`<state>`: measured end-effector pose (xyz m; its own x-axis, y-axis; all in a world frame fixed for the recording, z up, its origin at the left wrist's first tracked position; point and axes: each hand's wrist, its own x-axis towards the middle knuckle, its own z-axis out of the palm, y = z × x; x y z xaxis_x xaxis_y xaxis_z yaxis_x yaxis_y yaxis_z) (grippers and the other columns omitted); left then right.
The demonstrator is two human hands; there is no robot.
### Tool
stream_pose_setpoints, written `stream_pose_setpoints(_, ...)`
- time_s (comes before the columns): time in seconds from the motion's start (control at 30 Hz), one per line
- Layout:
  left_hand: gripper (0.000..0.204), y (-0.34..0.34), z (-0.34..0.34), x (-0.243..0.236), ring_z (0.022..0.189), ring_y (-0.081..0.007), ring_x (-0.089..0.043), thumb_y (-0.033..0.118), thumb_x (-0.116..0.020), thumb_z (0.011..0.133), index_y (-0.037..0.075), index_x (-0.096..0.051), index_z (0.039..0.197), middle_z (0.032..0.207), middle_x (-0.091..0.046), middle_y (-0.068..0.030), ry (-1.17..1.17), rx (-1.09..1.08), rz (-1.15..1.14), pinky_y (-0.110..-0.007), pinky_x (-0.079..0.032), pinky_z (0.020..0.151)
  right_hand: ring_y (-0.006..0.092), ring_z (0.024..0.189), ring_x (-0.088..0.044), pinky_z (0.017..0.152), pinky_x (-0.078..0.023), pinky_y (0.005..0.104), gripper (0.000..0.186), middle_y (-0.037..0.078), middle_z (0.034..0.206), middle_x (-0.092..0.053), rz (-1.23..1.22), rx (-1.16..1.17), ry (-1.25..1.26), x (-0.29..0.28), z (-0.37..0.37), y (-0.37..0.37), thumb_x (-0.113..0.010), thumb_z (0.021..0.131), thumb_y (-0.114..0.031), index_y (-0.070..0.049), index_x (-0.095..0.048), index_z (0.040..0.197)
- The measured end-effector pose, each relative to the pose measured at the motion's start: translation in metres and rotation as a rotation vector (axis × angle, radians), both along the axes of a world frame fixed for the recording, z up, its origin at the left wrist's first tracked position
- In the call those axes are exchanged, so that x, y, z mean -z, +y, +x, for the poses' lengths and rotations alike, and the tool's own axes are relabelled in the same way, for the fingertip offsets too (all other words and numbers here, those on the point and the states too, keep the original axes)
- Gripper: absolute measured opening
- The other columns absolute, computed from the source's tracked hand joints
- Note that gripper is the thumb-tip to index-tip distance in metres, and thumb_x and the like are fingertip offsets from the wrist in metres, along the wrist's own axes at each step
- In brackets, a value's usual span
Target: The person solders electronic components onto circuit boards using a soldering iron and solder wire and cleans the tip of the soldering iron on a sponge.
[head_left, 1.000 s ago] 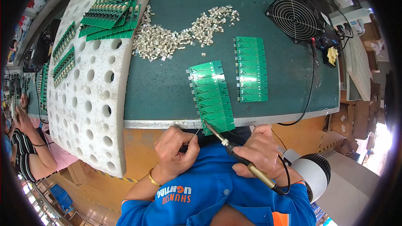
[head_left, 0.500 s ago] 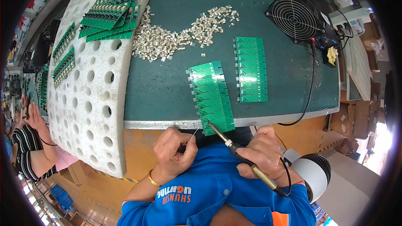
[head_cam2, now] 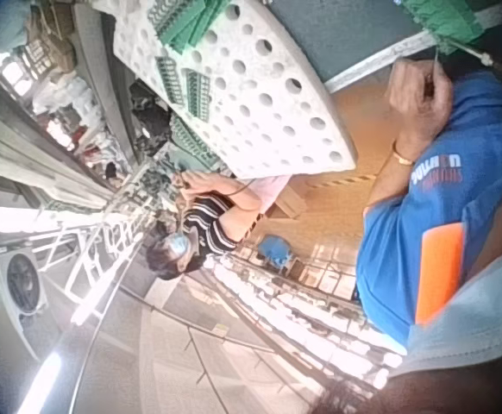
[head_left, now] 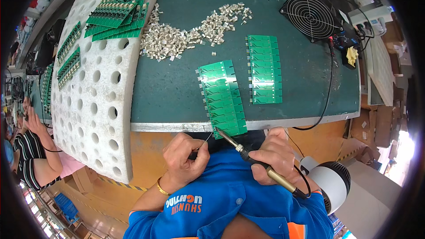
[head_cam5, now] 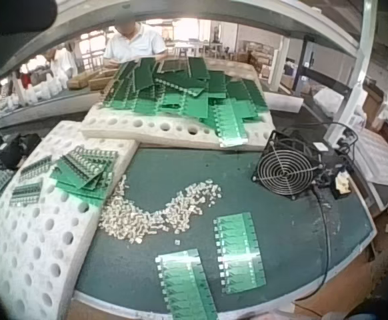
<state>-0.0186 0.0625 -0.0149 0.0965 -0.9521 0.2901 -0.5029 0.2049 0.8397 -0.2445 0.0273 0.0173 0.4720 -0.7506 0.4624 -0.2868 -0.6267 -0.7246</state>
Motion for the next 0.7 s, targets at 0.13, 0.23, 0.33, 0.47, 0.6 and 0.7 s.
stream_pose_setpoints(0.13, 0.012, -0.0005, -0.0014, -0.0006, 0.049, -0.0157, -0.055, -0.003, -0.072, 0.069, 0.005, -0.063, 0.07, 0.061, -0.056, -0.0055, 0.01, -0.003, -0.001, -0.028, -0.041, 0.045, 0.0174, 0.051, -0.053, 0.064, -0.039, 0.0333, 0.018, 0.001, 0.063, -0.06, -0.012, 0.019, -0.019, 0.0005, 0.0024, -0.0012, -0.073, 0.083, -0.018, -0.005, -0.066, 0.093)
stream_pose_setpoints(0.23, 0.012, 0.0, -0.0018, -0.0006, 0.049, -0.0158, -0.055, -0.004, -0.072, 0.069, 0.005, -0.063, 0.07, 0.062, -0.056, -0.0058, 0.021, -0.008, 0.002, -0.028, -0.042, 0.045, 0.0175, 0.051, -0.053, 0.064, -0.039, 0.0332, 0.017, 0.002, 0.063, -0.061, -0.014, 0.03, -0.019, 0.0001, 0.0034, -0.0003, -0.072, 0.083, -0.017, -0.005, -0.066, 0.092)
stream_pose_setpoints(0.33, 0.012, -0.0004, -0.0018, -0.0016, 0.049, -0.016, -0.055, -0.004, -0.072, 0.069, 0.004, -0.063, 0.07, 0.062, -0.056, -0.006, 0.017, -0.002, -0.001, -0.028, -0.042, 0.045, 0.0174, 0.051, -0.053, 0.063, -0.039, 0.0332, 0.017, 0.002, 0.063, -0.061, -0.022, 0.031, -0.018, 0.0001, 0.0038, -0.0006, -0.072, 0.083, -0.016, -0.004, -0.066, 0.092)
stream_pose_setpoints(0.47, 0.012, -0.0003, -0.0017, -0.0009, 0.049, -0.0159, -0.055, -0.004, -0.072, 0.069, 0.004, -0.063, 0.07, 0.062, -0.056, -0.0061, 0.012, -0.004, -0.017, -0.028, -0.042, 0.045, 0.0173, 0.051, -0.053, 0.063, -0.039, 0.0333, 0.016, 0.002, 0.063, -0.061, -0.022, 0.029, -0.014, -0.0003, 0.0031, -0.0001, -0.072, 0.083, -0.016, -0.004, -0.066, 0.092)
stream_pose_setpoints(0.6, 0.012, -0.0014, -0.0031, -0.0002, 0.048, -0.0157, -0.054, -0.003, -0.073, 0.069, 0.005, -0.063, 0.07, 0.061, -0.055, -0.0054, 0.013, -0.01, -0.01, -0.028, -0.041, 0.044, 0.0174, 0.051, -0.053, 0.063, -0.039, 0.0334, 0.016, 0.002, 0.063, -0.061, -0.022, 0.028, -0.017, 0.0002, 0.0033, -0.0009, -0.072, 0.082, -0.015, -0.004, -0.066, 0.092)
stream_pose_setpoints(0.7, 0.012, -0.0017, -0.0042, 0.0021, 0.048, -0.0155, -0.054, -0.003, -0.073, 0.069, 0.005, -0.063, 0.069, 0.06, -0.055, -0.0048, 0.016, -0.015, -0.007, -0.028, -0.04, 0.044, 0.0174, 0.051, -0.053, 0.063, -0.039, 0.0333, 0.015, 0.002, 0.063, -0.061, -0.022, 0.028, -0.013, -0.0007, 0.0039, -0.0013, -0.072, 0.082, -0.015, -0.005, -0.066, 0.091)
